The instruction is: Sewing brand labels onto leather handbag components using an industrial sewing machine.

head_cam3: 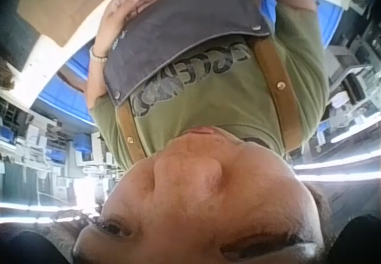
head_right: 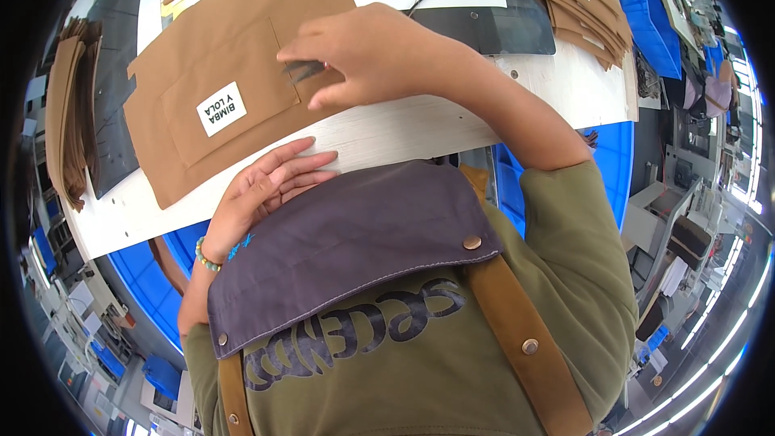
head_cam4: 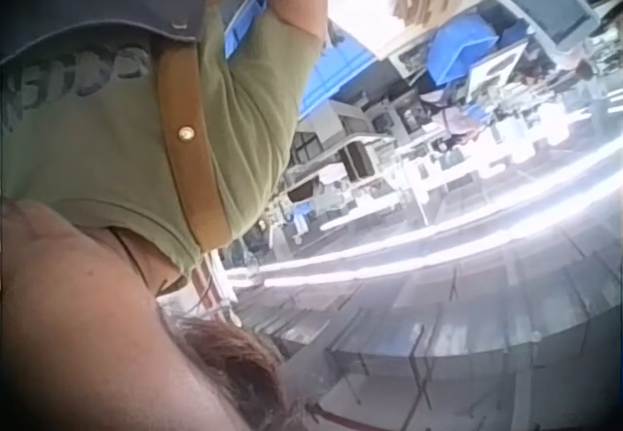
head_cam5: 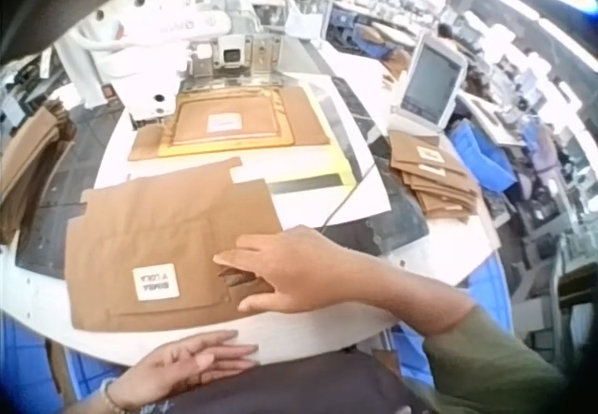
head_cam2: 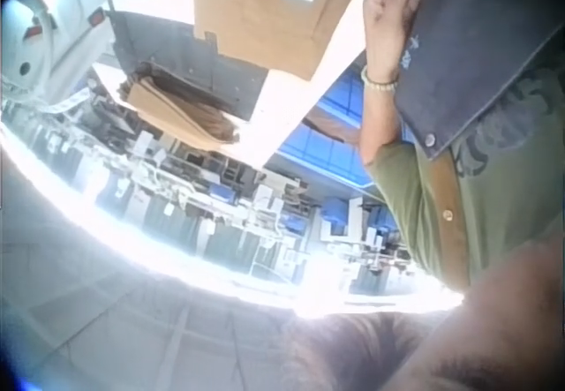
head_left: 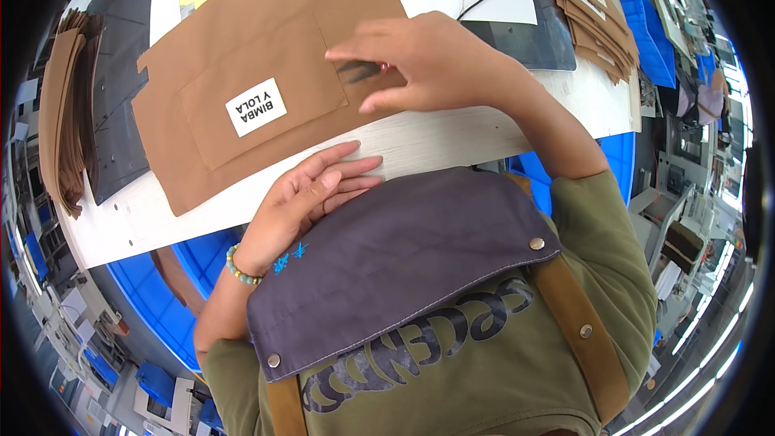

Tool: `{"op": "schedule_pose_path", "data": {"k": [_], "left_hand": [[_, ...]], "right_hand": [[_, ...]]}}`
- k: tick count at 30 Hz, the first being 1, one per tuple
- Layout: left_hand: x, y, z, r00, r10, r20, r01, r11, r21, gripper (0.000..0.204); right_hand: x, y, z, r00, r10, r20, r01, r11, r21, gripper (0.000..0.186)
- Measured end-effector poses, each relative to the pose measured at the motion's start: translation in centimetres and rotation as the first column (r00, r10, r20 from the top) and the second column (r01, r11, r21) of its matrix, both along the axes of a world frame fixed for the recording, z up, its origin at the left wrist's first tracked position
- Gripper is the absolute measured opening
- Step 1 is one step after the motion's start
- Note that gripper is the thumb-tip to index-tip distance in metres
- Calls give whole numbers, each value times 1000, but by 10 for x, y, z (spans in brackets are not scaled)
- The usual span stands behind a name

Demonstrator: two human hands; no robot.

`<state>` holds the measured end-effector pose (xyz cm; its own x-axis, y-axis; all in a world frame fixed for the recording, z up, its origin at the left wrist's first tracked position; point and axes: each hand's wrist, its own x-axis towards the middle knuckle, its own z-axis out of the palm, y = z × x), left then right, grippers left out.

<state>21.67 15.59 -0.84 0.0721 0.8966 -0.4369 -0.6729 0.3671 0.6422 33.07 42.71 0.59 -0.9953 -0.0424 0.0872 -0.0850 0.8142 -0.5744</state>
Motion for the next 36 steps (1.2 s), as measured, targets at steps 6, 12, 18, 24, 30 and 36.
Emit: {"op": "schedule_pose_path", "data": {"k": [6,12,18,24,30,36], "left_hand": [[3,-2,-6,997,2,74,-7,998,68,62],[10,22,1,999,-13,45,7,990,143,63],[-20,82,35,871,388,-301,-289,901,325,55],[-69,154,34,841,541,19,-529,813,243,36],[-117,199,-4,771,615,-165,-552,775,308,27],[-151,193,-29,723,642,-256,-564,762,318,22]], "right_hand": [[4,-26,-22,982,62,-179,-42,992,115,32],[-4,-20,-10,971,70,-228,-38,989,144,32],[-27,-6,38,846,-162,-508,207,978,34,22],[-65,43,48,898,-250,-362,245,968,-62,32],[-100,86,35,930,-348,-120,245,830,-501,40],[-124,71,6,880,-397,-260,192,799,-571,44]]}}
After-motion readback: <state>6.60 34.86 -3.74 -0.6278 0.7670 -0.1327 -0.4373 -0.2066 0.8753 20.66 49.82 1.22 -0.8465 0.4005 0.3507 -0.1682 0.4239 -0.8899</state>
